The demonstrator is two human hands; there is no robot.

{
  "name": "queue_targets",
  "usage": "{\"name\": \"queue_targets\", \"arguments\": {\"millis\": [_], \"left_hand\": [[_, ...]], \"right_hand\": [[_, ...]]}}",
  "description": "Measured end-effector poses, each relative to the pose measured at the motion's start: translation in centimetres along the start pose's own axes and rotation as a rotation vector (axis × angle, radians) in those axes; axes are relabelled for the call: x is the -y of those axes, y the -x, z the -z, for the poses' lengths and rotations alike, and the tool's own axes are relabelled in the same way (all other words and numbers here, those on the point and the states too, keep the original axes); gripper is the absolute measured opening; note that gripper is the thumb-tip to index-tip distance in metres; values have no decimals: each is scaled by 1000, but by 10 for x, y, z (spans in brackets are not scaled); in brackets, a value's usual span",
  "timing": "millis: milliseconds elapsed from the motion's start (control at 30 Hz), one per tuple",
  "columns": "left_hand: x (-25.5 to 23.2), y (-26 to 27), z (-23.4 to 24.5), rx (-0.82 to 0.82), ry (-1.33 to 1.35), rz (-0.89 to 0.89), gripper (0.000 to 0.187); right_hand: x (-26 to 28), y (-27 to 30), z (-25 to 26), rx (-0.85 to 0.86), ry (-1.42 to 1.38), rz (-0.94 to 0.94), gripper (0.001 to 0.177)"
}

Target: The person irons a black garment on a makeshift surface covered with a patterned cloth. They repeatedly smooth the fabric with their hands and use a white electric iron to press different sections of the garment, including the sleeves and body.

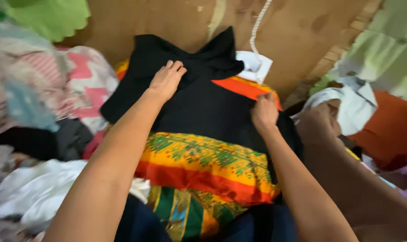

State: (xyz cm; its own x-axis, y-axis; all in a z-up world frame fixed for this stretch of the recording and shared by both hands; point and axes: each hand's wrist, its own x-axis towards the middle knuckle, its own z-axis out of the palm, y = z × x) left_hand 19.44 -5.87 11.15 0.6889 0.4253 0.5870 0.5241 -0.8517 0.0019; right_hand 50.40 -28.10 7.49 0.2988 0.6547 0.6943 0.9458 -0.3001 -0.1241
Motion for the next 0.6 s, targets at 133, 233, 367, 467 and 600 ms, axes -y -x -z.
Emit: {"name": "queue_targets", "arguments": {"millis": [133, 233, 367, 467, 600], "left_hand": [[-11, -37, -16, -9, 67, -35, 42], [1, -53, -29, 154, -62, -32, 26], [4, -62, -51, 193, -145, 61, 11], [7, -65, -70, 29, -220, 77, 20], [14, -71, -82, -122, -254, 331, 21]], "right_hand": [[-87, 4, -9, 362, 123, -388, 31], [-124, 5, -20, 558, 157, -529, 28], [-145, 12, -28, 500, 95, -548, 28], [-152, -1, -39, 378, 144, -536, 21], [-173, -34, -53, 340, 290, -504, 18]]}}
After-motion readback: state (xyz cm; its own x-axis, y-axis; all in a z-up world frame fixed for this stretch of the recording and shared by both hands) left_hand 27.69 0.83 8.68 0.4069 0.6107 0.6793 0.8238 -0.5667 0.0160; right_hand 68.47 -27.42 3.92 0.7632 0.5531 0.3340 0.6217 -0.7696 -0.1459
